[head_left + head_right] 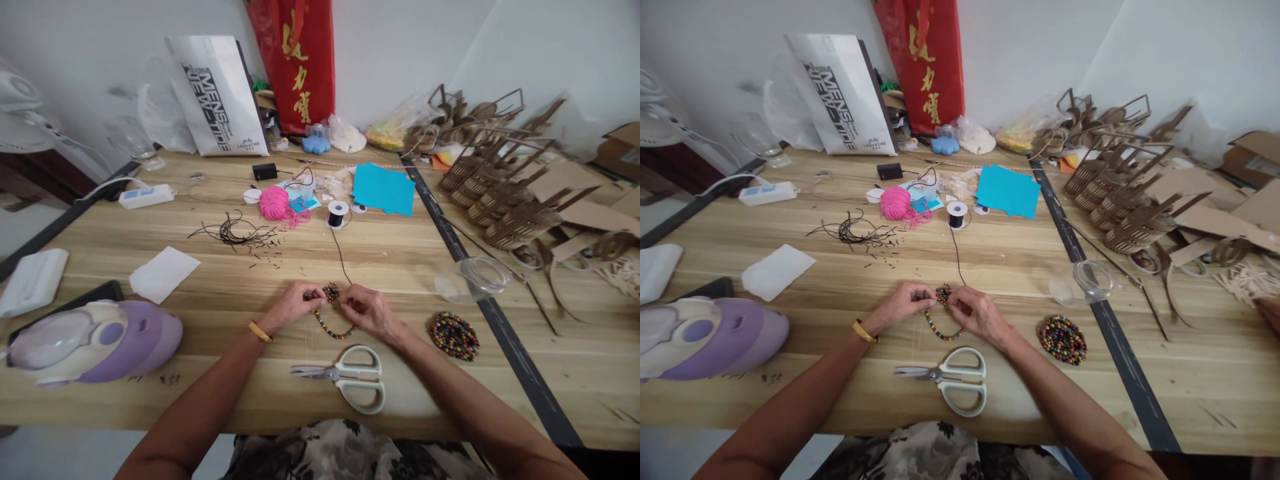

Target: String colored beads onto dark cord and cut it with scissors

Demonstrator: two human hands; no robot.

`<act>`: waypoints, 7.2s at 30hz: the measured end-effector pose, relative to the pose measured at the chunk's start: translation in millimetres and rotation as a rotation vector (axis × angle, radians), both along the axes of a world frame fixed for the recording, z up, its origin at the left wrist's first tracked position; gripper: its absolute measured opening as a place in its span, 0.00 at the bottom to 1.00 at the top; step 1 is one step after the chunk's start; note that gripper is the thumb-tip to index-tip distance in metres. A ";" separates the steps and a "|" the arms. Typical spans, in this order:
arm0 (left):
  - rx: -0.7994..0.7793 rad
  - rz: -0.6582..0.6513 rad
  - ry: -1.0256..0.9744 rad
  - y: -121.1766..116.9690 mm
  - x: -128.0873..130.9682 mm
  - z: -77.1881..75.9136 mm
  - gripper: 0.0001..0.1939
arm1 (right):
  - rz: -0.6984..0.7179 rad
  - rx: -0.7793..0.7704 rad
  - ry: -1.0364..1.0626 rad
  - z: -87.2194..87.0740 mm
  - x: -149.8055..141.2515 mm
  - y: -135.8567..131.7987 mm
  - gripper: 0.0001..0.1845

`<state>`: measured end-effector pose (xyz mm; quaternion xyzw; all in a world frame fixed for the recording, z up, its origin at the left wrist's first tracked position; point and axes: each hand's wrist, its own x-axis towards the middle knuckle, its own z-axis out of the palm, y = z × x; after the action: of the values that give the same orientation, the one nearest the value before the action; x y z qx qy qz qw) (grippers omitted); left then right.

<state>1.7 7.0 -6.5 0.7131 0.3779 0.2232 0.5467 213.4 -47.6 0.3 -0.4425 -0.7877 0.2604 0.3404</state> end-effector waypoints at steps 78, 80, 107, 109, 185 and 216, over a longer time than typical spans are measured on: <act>0.055 -0.077 0.068 -1.3 0.1 -6.8 0.09 | 0.021 -0.126 0.229 -10.2 -11.5 -0.6 0.09; 0.054 -0.079 0.071 -1.4 0.1 -5.8 0.09 | 0.020 -0.127 0.222 -10.7 -11.2 -0.8 0.09; 0.074 -0.074 0.090 -2.3 0.7 -1.8 0.09 | 0.094 -0.040 0.243 -12.9 -11.0 2.5 0.06; 0.076 -0.072 0.092 -2.2 0.5 -3.2 0.09 | 0.089 -0.042 0.237 -13.1 -10.9 2.4 0.06; -0.059 -0.072 -0.043 -2.1 0.4 9.8 0.11 | 0.116 0.109 0.150 -7.5 -11.5 -1.0 0.05; -0.070 -0.050 -0.016 -2.3 2.4 2.4 0.07 | -0.145 0.072 0.120 -9.8 4.0 6.5 0.04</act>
<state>4.1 4.7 -4.1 0.7010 0.3631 0.2015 0.5798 217.5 -41.1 -9.4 -0.4693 -0.7407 0.2329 0.4205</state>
